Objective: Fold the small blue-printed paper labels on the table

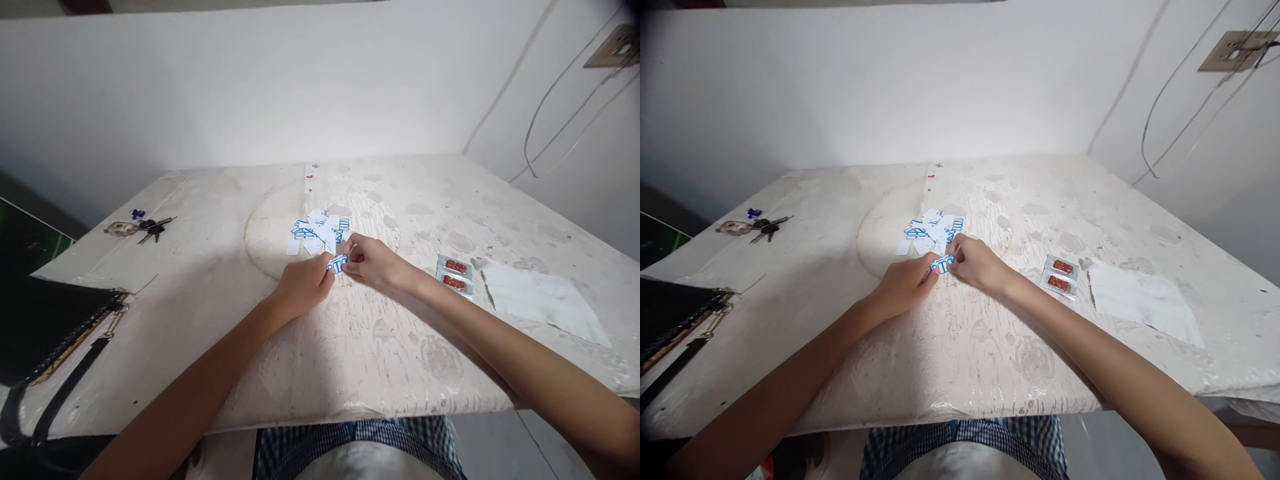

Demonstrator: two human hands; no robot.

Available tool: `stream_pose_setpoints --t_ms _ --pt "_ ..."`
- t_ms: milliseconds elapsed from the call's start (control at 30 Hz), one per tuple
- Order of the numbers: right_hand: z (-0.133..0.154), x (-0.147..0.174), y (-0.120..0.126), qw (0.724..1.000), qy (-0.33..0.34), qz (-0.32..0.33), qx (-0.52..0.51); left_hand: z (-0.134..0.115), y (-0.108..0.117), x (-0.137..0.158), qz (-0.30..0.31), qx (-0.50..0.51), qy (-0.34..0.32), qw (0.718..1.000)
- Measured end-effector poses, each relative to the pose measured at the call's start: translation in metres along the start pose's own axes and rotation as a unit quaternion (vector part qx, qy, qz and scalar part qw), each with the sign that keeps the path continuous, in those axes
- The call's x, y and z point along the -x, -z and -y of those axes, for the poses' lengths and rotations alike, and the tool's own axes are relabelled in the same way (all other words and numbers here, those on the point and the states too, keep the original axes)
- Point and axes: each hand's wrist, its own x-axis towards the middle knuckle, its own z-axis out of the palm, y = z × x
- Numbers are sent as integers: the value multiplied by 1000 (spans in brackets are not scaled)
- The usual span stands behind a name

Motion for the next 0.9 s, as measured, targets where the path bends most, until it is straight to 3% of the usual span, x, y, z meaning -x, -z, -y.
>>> stream_pose_setpoints --t_ms 300,500,700,900 --pt "3 -3 10 995 56 18 86 0 -1 0 -3 -4 -3 1000" --pt "2 -4 30 972 49 -5 228 5 3 -4 -26 -6 61 998" --pt "11 1 15 951 141 33 274 10 5 -5 -52 0 80 995" --pt "12 2 8 942 145 10 304 9 9 -4 -47 4 85 995"
